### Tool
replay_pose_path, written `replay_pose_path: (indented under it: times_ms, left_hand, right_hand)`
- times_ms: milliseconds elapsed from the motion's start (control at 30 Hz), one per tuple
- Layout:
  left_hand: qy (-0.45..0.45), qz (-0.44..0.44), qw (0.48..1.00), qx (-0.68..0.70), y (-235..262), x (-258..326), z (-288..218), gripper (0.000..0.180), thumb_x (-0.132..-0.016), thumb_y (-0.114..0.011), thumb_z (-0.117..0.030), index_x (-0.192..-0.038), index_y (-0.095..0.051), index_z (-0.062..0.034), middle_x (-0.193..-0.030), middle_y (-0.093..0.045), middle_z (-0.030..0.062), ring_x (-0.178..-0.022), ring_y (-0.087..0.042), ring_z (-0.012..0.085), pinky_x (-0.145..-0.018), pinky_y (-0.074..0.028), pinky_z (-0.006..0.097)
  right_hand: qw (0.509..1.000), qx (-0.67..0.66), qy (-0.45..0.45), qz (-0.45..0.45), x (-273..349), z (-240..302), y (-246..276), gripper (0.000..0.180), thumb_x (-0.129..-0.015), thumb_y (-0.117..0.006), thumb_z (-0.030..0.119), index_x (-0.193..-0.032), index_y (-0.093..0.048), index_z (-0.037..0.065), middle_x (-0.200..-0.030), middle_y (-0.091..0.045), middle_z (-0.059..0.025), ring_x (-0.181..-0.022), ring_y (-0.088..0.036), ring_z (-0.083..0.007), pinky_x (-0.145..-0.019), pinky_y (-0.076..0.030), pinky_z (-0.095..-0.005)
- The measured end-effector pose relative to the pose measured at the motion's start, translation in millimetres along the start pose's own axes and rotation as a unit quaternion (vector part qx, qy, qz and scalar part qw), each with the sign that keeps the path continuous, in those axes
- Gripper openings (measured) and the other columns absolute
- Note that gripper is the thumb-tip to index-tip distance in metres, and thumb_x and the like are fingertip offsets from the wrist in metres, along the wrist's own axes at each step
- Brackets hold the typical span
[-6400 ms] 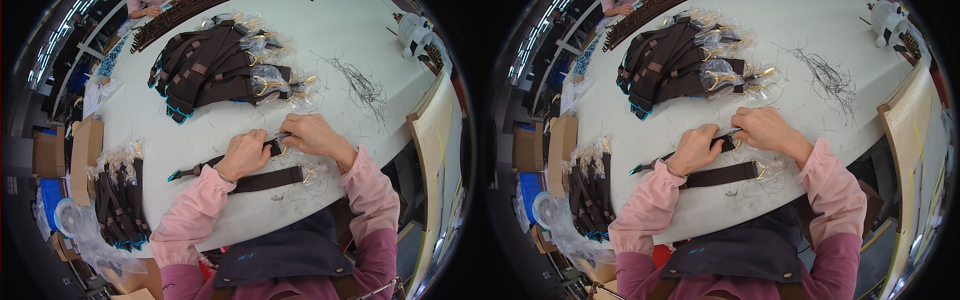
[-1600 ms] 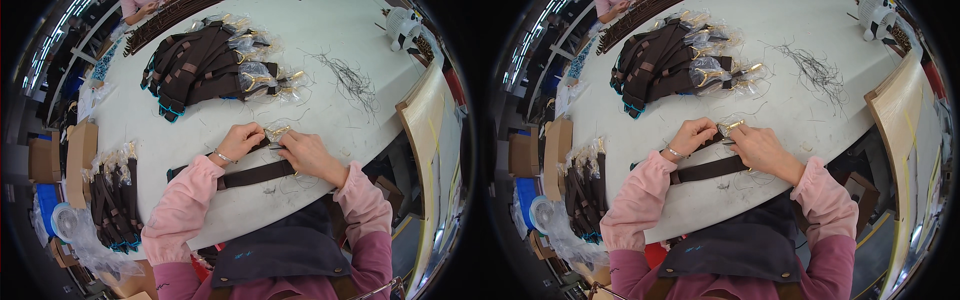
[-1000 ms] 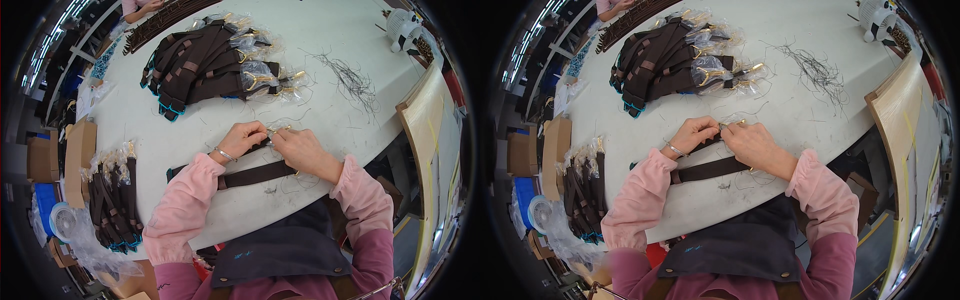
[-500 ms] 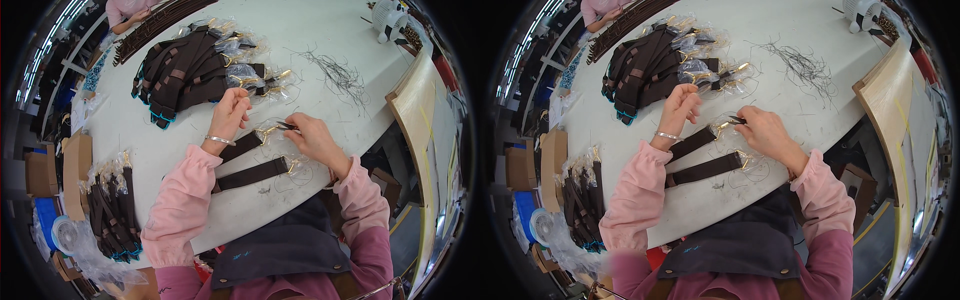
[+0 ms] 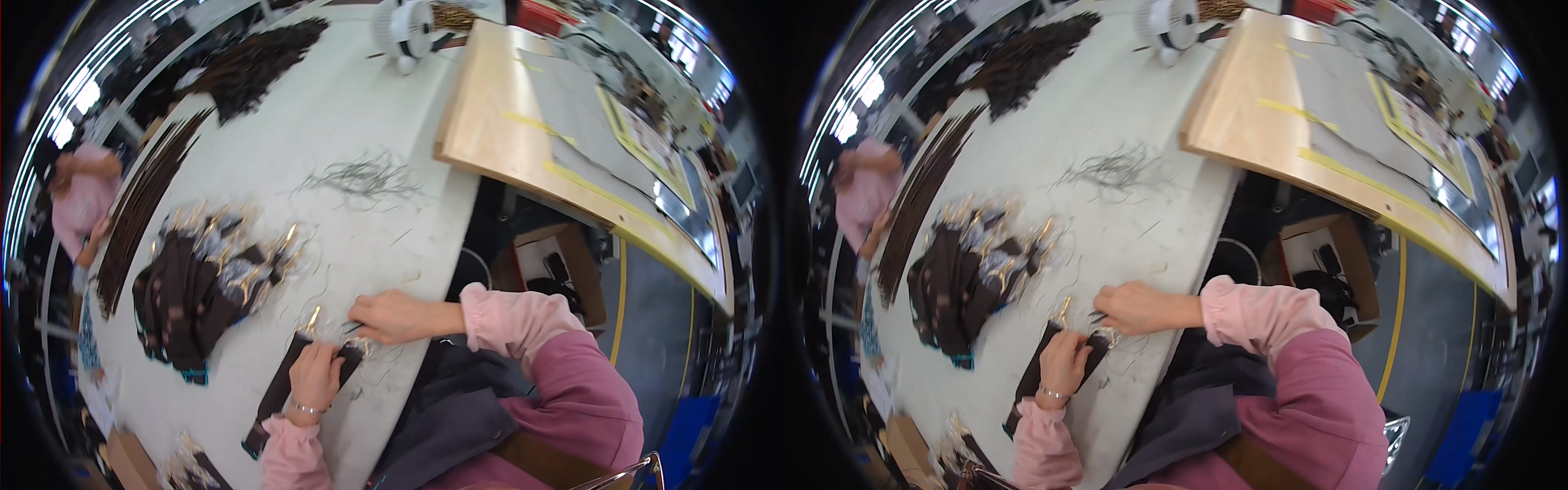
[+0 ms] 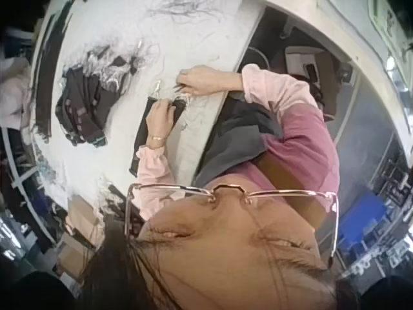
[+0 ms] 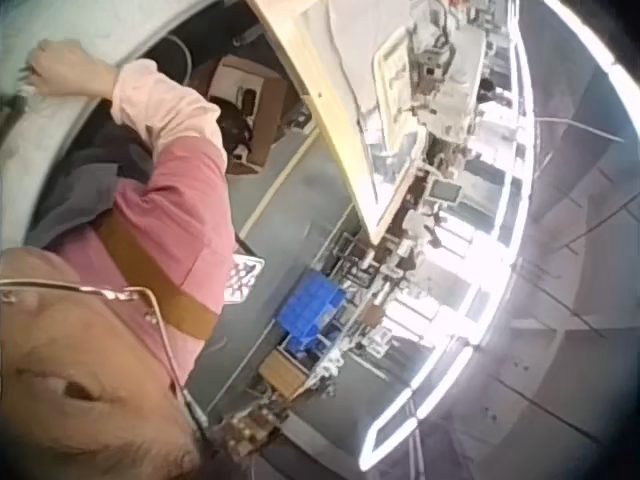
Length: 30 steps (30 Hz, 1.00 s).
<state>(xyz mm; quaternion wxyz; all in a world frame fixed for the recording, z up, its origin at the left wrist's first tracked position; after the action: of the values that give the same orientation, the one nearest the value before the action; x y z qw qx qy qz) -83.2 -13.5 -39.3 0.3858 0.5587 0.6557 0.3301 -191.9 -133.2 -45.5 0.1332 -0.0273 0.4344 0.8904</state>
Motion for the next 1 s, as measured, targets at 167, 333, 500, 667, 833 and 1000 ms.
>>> replay_pose_path:
  times_ms: [167,333,500,667,833,1000]
  left_hand:
    - [0.034,0.008,0.997,0.062,-2,8,12,0.014,-0.071,-0.064,0.001,-0.081,-0.055,-0.0017,-0.074,-0.057,0.0128,-0.068,-0.057,0.0317,-0.059,-0.045,0.037]
    - [0.031,0.004,0.997,0.071,0,14,18,0.011,-0.071,-0.063,0.002,-0.080,-0.056,-0.0001,-0.074,-0.058,0.0154,-0.066,-0.057,0.0338,-0.058,-0.045,0.038]
    - [-0.017,-0.017,0.999,0.032,2,15,20,0.011,-0.070,-0.062,0.005,-0.078,-0.055,0.0016,-0.067,-0.056,0.0147,-0.056,-0.055,0.0265,-0.053,-0.043,0.033]
    - [0.022,0.033,0.997,0.067,2,9,23,0.009,-0.072,-0.063,0.001,-0.079,-0.056,0.0009,-0.068,-0.058,0.0148,-0.059,-0.058,0.0287,-0.055,-0.046,0.035]
    - [0.049,0.054,0.992,0.100,-2,7,33,0.010,-0.073,-0.064,0.001,-0.078,-0.056,0.0011,-0.065,-0.058,0.0137,-0.056,-0.058,0.0254,-0.053,-0.045,0.033]
    - [0.043,0.065,0.995,0.066,2,5,27,0.010,-0.072,-0.064,-0.002,-0.077,-0.055,0.0000,-0.067,-0.059,0.0146,-0.059,-0.058,0.0293,-0.055,-0.045,0.035]
  right_hand:
    - [0.999,0.002,0.004,-0.044,7,7,-13,0.026,-0.082,-0.059,0.021,-0.095,-0.049,0.001,-0.087,-0.052,-0.0139,-0.074,-0.057,-0.0324,-0.061,-0.046,-0.0408]
    - [0.996,-0.013,0.017,-0.084,8,9,-18,0.027,-0.083,-0.059,0.022,-0.098,-0.049,0.002,-0.087,-0.051,-0.0131,-0.073,-0.056,-0.0322,-0.059,-0.045,-0.0400]
    - [0.991,-0.015,0.040,-0.127,8,12,-22,0.027,-0.083,-0.058,0.021,-0.100,-0.049,0.002,-0.087,-0.050,-0.0122,-0.071,-0.056,-0.0311,-0.059,-0.045,-0.0392]
    - [0.978,-0.069,0.049,-0.191,12,8,-15,0.027,-0.083,-0.059,0.020,-0.101,-0.051,0.001,-0.086,-0.051,-0.0123,-0.069,-0.055,-0.0304,-0.060,-0.045,-0.0382]
    - [0.951,-0.165,0.006,-0.262,10,-5,-8,0.027,-0.081,-0.063,0.019,-0.097,-0.055,0.000,-0.085,-0.056,-0.0135,-0.071,-0.058,-0.0281,-0.062,-0.046,-0.0352]
    - [0.963,-0.159,-0.008,-0.216,5,-5,-12,0.026,-0.079,-0.063,0.021,-0.091,-0.056,-0.001,-0.084,-0.057,-0.0138,-0.073,-0.058,-0.0281,-0.064,-0.045,-0.0357]
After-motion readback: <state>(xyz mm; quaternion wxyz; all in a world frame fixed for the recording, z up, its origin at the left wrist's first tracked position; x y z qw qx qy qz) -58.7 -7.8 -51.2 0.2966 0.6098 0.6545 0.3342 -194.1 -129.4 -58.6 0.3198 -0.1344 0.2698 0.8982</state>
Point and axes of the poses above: each hand's wrist, its own x-axis away from the middle knuckle, its own y-axis out of the back of the hand, z = x × y, the point moved 5 cm from there along -x, towards the middle knuckle
